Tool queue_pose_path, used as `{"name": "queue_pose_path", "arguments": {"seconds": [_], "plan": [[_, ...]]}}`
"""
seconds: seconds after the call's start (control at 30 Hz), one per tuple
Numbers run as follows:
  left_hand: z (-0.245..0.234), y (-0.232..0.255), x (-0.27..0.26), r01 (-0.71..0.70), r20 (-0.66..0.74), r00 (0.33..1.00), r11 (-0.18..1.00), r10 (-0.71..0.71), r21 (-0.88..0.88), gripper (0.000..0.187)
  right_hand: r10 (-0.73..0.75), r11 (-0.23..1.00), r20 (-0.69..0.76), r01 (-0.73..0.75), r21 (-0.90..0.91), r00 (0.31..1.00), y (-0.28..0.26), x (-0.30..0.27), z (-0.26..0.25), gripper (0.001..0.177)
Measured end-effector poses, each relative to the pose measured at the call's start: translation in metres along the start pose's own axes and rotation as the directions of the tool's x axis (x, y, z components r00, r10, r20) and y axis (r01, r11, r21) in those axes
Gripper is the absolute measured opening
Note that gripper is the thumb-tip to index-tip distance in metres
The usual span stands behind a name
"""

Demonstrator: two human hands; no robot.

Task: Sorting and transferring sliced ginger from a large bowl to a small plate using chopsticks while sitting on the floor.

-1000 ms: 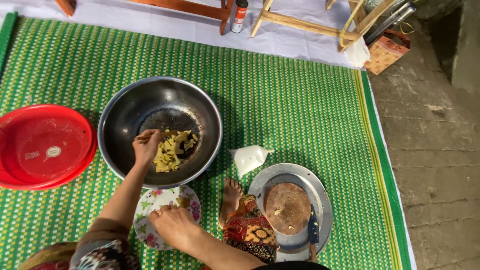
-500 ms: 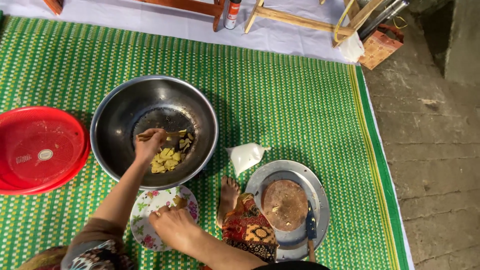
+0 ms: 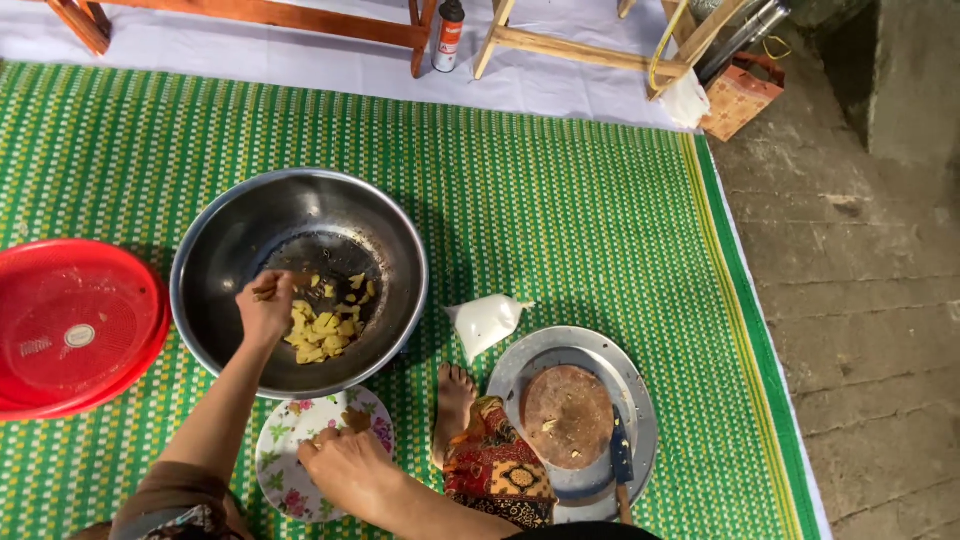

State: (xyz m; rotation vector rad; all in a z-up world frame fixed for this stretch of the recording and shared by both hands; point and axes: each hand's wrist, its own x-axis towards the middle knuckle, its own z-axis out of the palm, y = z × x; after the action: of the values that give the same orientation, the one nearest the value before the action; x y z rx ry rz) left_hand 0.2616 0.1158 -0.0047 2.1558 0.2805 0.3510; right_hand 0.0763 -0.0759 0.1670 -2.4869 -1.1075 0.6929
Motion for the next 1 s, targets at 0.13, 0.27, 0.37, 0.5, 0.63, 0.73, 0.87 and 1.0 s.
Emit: {"name": "queue_pose_path", "arguments": {"seconds": [0.13, 0.27, 0.37, 0.5, 0.63, 0.73, 0.87, 1.0], "plan": [[0.009, -0.01, -0.008, -0.069, -0.064, 0.996, 0.998, 0.068, -0.008, 0.013, 0.035, 0.997, 0.021, -0.036, 0.064, 0.999, -0.001, -0.002, -0.004, 0.029], [0.012, -0.003, -0.032, -0.054, 0.142, 0.989, 0.998, 0.051, 0.016, 0.018, 0.057, 0.996, 0.055, -0.061, 0.062, 0.997, -0.005, -0.003, -0.016, 0.027], [0.001, 0.029, -0.039, 0.043, 0.21, 0.977, 0.995, -0.022, -0.094, 0.014, 0.081, 0.993, 0.099, -0.089, 0.083, 0.992, -0.003, -0.004, -0.014, 0.031], [0.008, 0.052, -0.025, 0.122, 0.155, 0.983, 0.986, -0.104, -0.115, 0.026, 0.114, 0.984, 0.175, -0.135, 0.114, 0.978, -0.002, -0.007, -0.026, 0.043], [0.05, 0.029, -0.02, 0.098, 0.111, 0.991, 0.966, -0.073, -0.238, 0.018, 0.119, 0.986, 0.11, -0.13, 0.104, 0.987, 0.001, -0.009, -0.028, 0.033], [0.05, 0.027, -0.029, -0.04, 0.098, 0.993, 0.969, 0.066, -0.246, 0.014, 0.099, 0.988, 0.052, -0.104, 0.114, 0.994, 0.002, -0.011, -0.032, 0.027], [0.01, 0.075, -0.03, 0.151, 0.343, 0.931, 0.987, -0.125, -0.051, 0.021, 0.1, 0.984, 0.116, -0.115, 0.135, 0.988, 0.0, -0.014, -0.042, 0.034], [0.03, 0.06, -0.022, 0.288, 0.299, 0.921, 0.953, -0.25, -0.09, 0.025, 0.107, 0.984, 0.087, -0.118, 0.134, 0.99, 0.002, -0.015, -0.031, 0.032]]}}
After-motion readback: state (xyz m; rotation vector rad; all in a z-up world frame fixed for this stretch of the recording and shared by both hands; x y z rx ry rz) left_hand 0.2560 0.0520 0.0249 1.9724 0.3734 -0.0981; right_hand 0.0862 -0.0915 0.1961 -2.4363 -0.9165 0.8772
